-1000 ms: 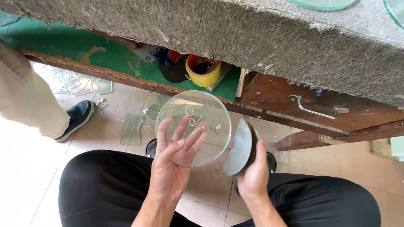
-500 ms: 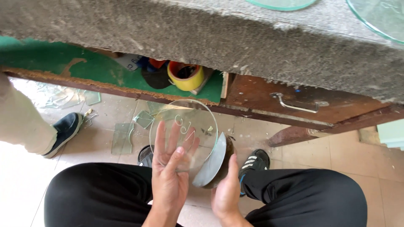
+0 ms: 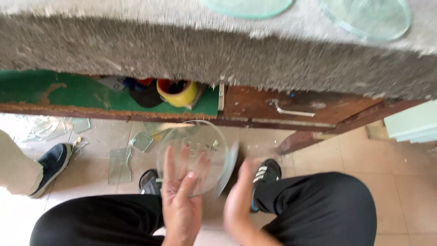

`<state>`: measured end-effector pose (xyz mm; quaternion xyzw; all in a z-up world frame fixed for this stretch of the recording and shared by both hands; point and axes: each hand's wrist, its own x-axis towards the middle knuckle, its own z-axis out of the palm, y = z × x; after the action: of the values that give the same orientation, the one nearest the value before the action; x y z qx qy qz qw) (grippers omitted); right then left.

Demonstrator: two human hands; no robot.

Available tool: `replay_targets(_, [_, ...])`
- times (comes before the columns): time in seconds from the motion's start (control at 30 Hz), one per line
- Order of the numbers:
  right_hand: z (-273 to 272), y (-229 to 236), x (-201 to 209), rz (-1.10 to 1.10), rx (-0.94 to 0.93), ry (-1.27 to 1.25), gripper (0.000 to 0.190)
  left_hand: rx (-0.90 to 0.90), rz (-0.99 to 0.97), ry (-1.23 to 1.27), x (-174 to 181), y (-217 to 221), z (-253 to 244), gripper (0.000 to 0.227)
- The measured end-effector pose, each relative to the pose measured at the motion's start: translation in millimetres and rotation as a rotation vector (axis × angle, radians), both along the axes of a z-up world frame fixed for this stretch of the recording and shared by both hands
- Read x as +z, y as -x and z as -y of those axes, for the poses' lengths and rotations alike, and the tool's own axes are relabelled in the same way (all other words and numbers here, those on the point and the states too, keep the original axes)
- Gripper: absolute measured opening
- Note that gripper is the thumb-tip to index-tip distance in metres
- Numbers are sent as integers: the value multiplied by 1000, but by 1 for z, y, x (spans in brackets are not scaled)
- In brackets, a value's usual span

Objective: Manually grinding and smoothing the sharp edges of circular glass panes using a handheld abrasive stone.

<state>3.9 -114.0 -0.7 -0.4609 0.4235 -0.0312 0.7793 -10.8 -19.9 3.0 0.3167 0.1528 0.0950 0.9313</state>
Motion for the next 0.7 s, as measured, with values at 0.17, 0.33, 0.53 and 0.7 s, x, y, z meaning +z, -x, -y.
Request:
replay_targets(0.17, [11,-20,-16,-5,145,153,68,5,-129,16,-5,0,-4,90])
replay_targets(0.33, [19,10,-34,84,349,461,55,-74,3,-51,-20,-2,-12,82])
replay_targets(0.53, [38,-33,1,319,310,656,47,-112,-187,-29,9,6,1,87])
replay_targets(0.7, [42,-36,-6,136,329,548,49,-114,-230,-64,1,5,0,79])
